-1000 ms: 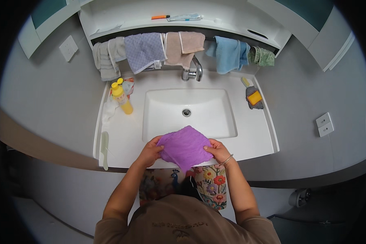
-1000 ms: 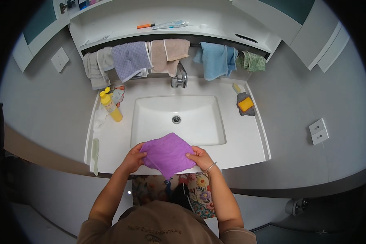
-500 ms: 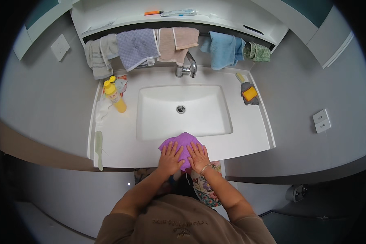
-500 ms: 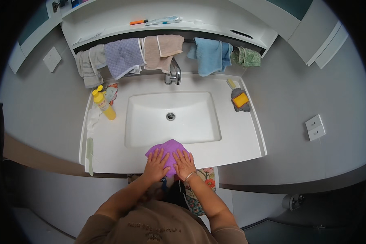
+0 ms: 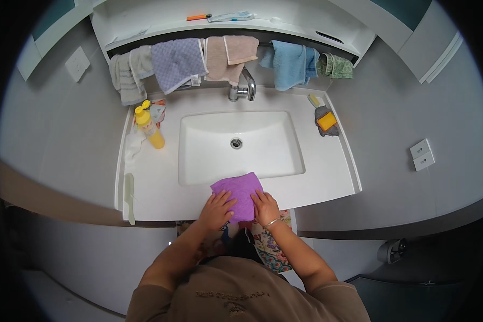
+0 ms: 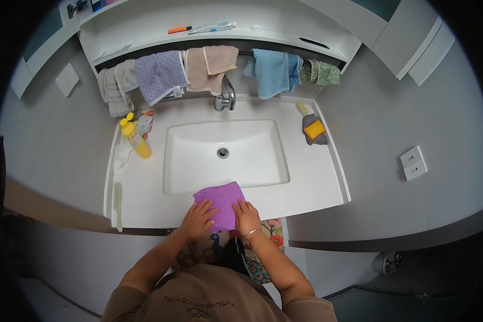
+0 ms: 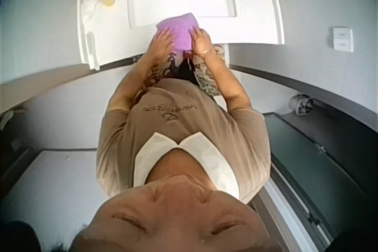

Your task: The person washes a dark sock by hand in a bathroom sink. They wet the sock under running water, apply liquid detergent, rub and squeeze the fabric to create suds, then rinse repeatedly until the soap is removed. The sock remains in the sink at the end of the clip.

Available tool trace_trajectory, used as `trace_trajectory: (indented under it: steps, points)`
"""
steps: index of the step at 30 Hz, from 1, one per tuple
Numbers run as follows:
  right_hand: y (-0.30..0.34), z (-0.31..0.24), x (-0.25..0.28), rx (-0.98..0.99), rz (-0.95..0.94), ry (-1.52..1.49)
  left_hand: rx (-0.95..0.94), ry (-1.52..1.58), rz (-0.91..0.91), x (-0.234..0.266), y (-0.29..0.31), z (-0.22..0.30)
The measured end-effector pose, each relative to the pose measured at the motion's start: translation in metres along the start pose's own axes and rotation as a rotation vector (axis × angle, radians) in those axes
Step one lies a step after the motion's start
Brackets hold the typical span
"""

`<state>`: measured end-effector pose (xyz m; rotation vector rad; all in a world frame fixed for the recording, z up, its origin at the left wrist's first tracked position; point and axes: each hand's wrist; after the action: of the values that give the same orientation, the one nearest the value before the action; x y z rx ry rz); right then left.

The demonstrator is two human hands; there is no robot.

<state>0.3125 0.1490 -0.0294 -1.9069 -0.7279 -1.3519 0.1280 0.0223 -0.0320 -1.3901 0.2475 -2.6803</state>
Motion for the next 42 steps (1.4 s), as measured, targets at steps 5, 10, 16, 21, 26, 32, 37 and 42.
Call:
trace_trajectory:
  steps: [5, 10, 16, 21, 26, 32, 37, 42]
  points:
    - [-0.002, 0.003, 0.022, -0.012, 0.005, 0.042, 0.164, 0.039, 0.189, 0.013, 0.002, 0.005]
    - [0.002, 0.024, 0.019, 0.111, 0.058, 0.076, 0.039, -0.003, 0.216, -0.002, 0.006, -0.001]
    - [0.01, 0.032, 0.045, 0.025, 0.01, -0.287, 0.072, 0.22, 0.183, 0.002, -0.009, 0.004]
    - [-0.008, 0.084, 0.078, -0.373, -0.203, -0.865, 0.387, 0.853, 0.009, 0.011, -0.069, 0.026]
    - [-0.015, 0.12, 0.062, -0.323, -0.124, -0.381, 0.328, 0.368, 0.03, -0.006, -0.108, 0.043]
    - [0.017, 0.079, 0.033, 0.043, -0.231, 0.103, 0.004, 0.042, -0.05, -0.051, -0.076, 0.073]
    - [0.012, 0.089, 0.026, 0.062, -0.321, 0.109, 0.003, -0.02, -0.067, -0.056, -0.082, 0.06]
    - [0.005, 0.13, 0.043, 0.057, -0.267, 0.17, -0.101, -0.006, -0.093, -0.065, -0.125, 0.058]
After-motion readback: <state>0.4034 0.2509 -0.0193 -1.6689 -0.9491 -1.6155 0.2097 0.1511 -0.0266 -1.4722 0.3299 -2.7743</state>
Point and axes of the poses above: each hand's wrist, its own y-axis away from the middle knuckle, its own x-axis out of the back of the hand, z = x × y, and after that the axes turned 11 degrees about y, right-handed
